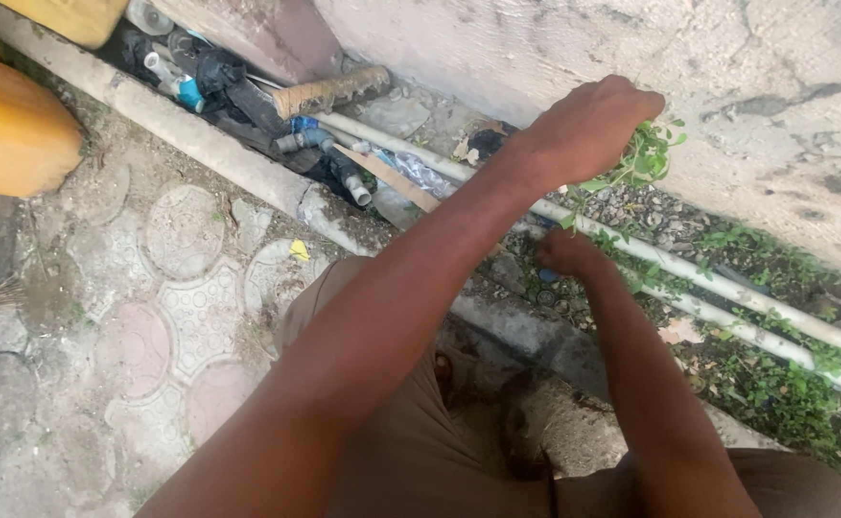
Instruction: Pulling weeds and clearing debris from a narrow drainage area next to a wall and pipes.
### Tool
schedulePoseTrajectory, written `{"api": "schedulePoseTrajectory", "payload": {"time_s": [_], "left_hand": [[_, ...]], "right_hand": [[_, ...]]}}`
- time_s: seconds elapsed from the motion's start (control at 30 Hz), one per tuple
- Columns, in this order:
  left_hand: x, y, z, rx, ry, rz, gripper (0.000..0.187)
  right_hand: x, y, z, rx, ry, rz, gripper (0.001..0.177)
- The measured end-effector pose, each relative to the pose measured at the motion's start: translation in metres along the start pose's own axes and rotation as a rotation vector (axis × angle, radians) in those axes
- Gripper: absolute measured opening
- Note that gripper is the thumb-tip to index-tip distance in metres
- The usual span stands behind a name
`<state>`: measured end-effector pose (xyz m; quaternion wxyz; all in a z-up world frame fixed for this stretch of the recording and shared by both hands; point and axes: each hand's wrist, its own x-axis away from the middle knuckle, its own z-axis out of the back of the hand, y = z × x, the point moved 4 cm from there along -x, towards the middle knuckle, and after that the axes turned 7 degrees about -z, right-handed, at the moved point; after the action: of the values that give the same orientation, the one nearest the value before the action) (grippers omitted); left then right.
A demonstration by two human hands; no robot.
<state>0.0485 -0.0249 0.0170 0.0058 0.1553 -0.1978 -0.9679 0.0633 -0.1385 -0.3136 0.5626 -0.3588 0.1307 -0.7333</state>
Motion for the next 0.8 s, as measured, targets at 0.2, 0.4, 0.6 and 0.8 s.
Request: {"api": "schedulePoseTrajectory", "payload": {"time_s": [0.2,0.4,0.6,0.8], "left_hand": [[0.001,-0.002,-0.005,-0.003,0.001,0.007,0.039],[0.006,0.004,0.008,-0.031,-0.187,0.108,0.031],[0.007,-0.003,-0.009,-0.014,-0.061,0.032,0.041],[0.005,0.004,-0.001,-0.013,-0.203,0.108,0.039]], "right_hand": [[0.018,-0.045,0.007,0.162,-0.108,-0.284,0.044],[0.027,-0.077,0.010,0.372,-0.274,-0.399,0.068],[0.015,-0.063,-0.009,0.476,-0.209,-0.442,0.043],[-0.003,-0.029,-0.042,0.486,-0.189,-0.342,0.034]]}}
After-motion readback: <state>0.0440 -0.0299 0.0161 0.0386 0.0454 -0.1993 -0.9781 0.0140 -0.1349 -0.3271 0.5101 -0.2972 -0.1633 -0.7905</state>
